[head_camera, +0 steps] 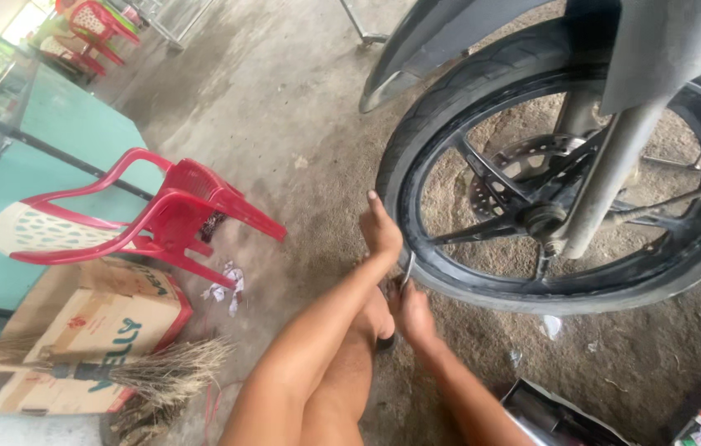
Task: The person sits on the floor and uses a tire lever to pry the bead of a motorcycle tire away from the rim. They work around the circumference of the wheel, manipulating the tire with the tool and their hands to loosen the fit.
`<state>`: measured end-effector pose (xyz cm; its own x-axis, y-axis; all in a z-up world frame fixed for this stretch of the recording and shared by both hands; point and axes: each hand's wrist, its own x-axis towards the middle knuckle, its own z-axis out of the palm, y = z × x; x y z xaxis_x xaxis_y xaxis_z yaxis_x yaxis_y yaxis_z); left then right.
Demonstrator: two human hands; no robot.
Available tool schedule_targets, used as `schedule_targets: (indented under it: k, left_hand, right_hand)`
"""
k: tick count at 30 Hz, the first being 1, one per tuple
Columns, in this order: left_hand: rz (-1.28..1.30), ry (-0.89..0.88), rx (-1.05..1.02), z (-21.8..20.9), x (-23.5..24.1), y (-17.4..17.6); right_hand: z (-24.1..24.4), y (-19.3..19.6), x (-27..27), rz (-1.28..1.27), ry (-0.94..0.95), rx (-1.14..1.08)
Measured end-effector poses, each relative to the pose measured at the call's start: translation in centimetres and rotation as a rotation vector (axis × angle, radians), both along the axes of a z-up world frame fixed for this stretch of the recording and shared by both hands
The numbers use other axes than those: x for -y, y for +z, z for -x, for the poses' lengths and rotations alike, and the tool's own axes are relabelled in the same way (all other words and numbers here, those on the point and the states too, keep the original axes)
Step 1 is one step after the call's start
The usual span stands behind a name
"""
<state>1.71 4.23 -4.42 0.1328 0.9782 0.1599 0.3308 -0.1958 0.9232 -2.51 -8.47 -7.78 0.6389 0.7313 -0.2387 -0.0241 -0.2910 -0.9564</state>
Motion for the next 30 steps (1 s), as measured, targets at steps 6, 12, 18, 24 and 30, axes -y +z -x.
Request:
schedule_targets:
  k: [6,12,18,24,30]
  left_hand:
    - [-0.183,-0.142,-0.135,-0.4,1.2,4.4]
    - [-0.210,-0.173,-0.135,-0.3,2.1,5.1]
    - [-0.207,-0.170,-0.097,-0.2,1.7,4.9]
    - [-0.222,-0.193,-0.153,-0.3,2.4,6.0]
    - [-0.220,-0.183,-0.143,-0.2,2.7,5.5]
  right_hand:
    - [-3.1,-2.1,0.6,0.022,0.302,0.175]
    - [-5.1,0.5,2.8,0.137,0.370,0.342]
    - [-4.7,4.6,3.8,0.295,0.350,0.190]
    - [-5.4,-0.6,6.3,0.264,0.561,0.881]
    - [-7.6,1.8,9.1,0.033,0.413,0.534]
